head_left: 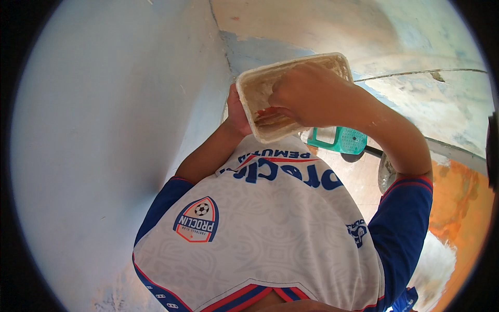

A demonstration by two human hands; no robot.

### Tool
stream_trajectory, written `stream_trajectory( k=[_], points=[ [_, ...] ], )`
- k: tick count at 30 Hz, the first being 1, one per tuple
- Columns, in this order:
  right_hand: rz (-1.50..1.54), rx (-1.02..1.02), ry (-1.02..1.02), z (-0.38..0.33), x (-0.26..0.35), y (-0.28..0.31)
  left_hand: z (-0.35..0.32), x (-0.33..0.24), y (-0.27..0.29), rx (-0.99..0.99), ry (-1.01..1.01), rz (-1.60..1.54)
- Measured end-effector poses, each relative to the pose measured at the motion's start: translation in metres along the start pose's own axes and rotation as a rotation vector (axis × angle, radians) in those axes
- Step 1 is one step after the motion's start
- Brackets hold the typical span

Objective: The person mixes a light-colored material in a plastic container using a scraping tool, then uses their hands to mix a darker material in a bucket and cleans the scraping tool.

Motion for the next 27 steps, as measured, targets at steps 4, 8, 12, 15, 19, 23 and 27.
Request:
stream_trajectory(
  k=[4,8,12,15,19,23,27],
  points=[
    [-0.089,0.049,-0.062,0.005,0.003,0.0,-0.007,-0.001,0.001,0.032,-0.014,0.002],
    [-0.107,-0.052,-0.045,0.0,0.003,-0.001,-0.009,-0.003,0.006,0.071,0.006,0.054],
    [-0.244,-0.025,-0.082,-0.003,0.002,-0.004,-0.008,-0.002,0.0,0.15,-0.06,-0.095],
    [-0.192,-0.024,-0.032,-0.008,0.0,0.004,-0.01,-0.003,0.003,0.024,-0.087,-0.043],
    [-0.075,0.019,-0.005,-0.006,0.006,-0.005,-0.006,-0.003,0.001,0.069,-0.042,0.029],
    [-0.158,0.031,-0.112,-0.001,0.004,-0.008,-0.009,-0.001,0.006,0.022,-0.004,0.053],
    [-0.171,-0.023,-0.171,-0.009,-0.002,0.0,-0.005,0.004,0.013,0.057,0.027,-0.018]
  ],
)
Point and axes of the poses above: each hand's wrist, its own z-axis towards the middle knuckle, its own y-axis out of the back of the hand, x = y × z, the point moved 5 cm from there along z, towards the middle knuckle, and after that the axes turned 12 degrees about x, right-handed, at the moved point
